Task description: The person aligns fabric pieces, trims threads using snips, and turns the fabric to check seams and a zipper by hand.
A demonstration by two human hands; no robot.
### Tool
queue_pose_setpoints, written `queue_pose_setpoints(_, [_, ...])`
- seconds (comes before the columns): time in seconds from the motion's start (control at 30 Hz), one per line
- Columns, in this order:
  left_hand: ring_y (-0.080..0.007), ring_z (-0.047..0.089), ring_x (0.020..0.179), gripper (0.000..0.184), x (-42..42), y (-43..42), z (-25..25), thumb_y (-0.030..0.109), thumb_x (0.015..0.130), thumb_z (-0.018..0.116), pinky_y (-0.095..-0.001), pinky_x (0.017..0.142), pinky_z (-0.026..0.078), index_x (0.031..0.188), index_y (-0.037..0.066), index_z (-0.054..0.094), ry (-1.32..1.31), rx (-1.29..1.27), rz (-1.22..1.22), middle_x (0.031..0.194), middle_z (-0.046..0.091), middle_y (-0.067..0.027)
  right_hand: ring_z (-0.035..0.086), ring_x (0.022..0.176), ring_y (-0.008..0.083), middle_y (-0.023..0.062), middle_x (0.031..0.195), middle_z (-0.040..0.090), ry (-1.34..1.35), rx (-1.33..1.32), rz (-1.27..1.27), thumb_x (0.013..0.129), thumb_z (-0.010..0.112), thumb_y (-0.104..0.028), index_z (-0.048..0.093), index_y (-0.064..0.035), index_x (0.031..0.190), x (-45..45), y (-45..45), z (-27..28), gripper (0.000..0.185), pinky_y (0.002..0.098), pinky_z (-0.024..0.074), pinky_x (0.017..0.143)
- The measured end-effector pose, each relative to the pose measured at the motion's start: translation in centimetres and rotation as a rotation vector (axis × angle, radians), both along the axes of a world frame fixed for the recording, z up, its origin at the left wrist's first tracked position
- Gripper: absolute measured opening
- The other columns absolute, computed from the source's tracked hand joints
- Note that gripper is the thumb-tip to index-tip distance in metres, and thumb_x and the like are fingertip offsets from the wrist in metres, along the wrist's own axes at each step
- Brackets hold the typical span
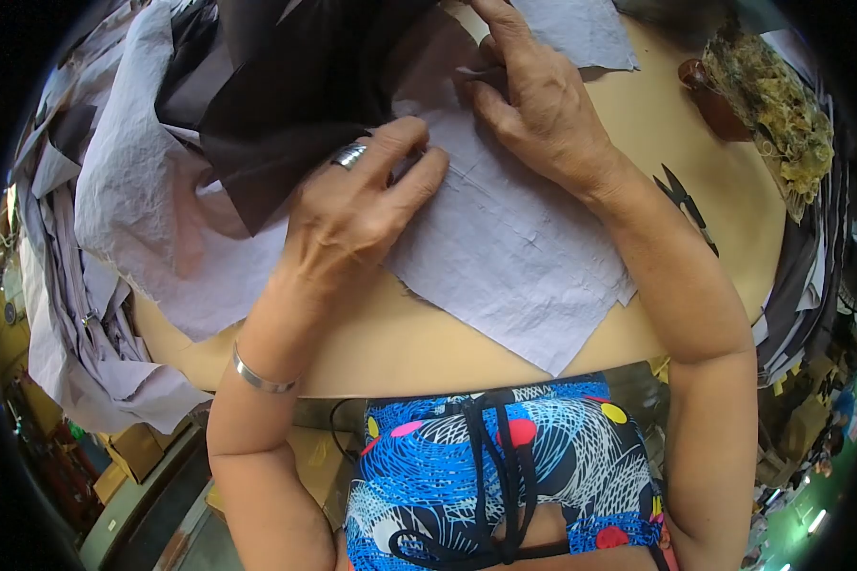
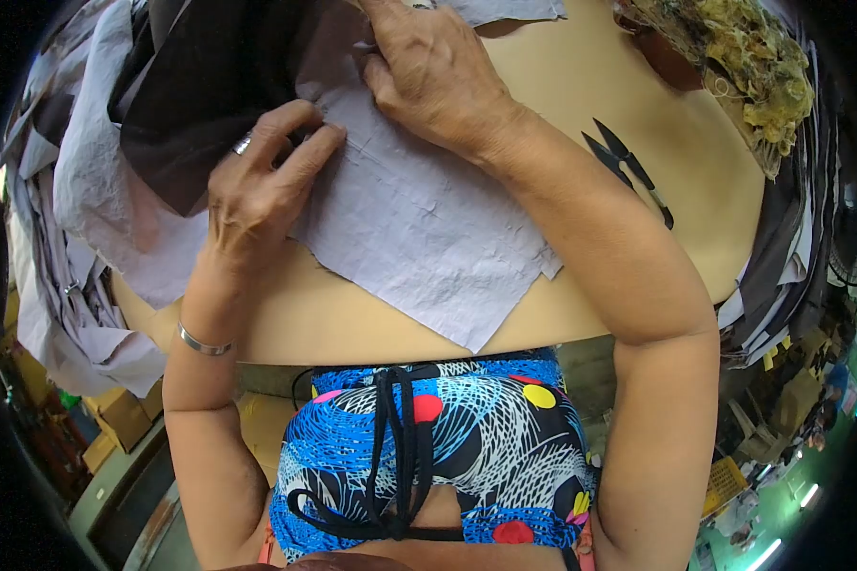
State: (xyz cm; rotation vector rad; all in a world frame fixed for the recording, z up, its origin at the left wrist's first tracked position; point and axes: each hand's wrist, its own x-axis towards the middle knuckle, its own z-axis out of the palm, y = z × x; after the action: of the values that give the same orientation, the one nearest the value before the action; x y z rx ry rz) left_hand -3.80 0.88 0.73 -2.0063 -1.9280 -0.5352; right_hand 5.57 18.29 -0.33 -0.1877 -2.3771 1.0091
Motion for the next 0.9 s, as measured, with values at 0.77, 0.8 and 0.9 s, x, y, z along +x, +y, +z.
queue_pose_setpoints(0.77, [-0.0171, 0.060, 0.071, 0.026, 0.5, -0.9, -1.1, 0.003, 0.070, 0.061, -0.0267, 0.062, 0.051, 0.095, 0.005, 0.067, -0.027, 0.019, 0.009, 0.095, 0.058, -0.0050, 0.057, 0.101, 0.0449, 0.0275, 0.115, 0.055, 0.051, 0.010, 0.078, 0.071, 0.050, 0.011, 0.023, -0.0036, 0.142, -0.2, 1.0, -0.2, 0.077, 0.0414, 0.0458, 0.090])
queue_pose_setpoints(0.8, [-0.0172, 0.059, 0.071, 0.026, 0.6, -0.9, -1.1, 0.003, 0.070, 0.061, -0.0266, 0.061, 0.051, 0.096, 0.005, 0.067, -0.025, 0.015, 0.011, 0.095, 0.058, -0.0051, 0.057, 0.103, 0.0444, 0.0269, 0.115, 0.055, 0.038, -0.046, 0.082, 0.072, 0.050, 0.011, 0.024, -0.0039, 0.142, 0.0, 0.8, 0.2, 0.076, 0.0411, 0.0458, 0.090])
queue_pose_setpoints(0.9, [-0.0174, 0.059, 0.070, 0.027, 0.5, -0.9, -1.1, 0.003, 0.071, 0.061, -0.0267, 0.061, 0.051, 0.097, 0.006, 0.066, -0.018, 0.013, 0.014, 0.096, 0.057, -0.0052, 0.060, 0.094, 0.0406, 0.0246, 0.110, 0.058, 0.066, -0.051, 0.093, 0.074, 0.050, 0.011, 0.024, -0.0046, 0.142, -0.4, 0.9, -0.5, 0.075, 0.0395, 0.0479, 0.085])
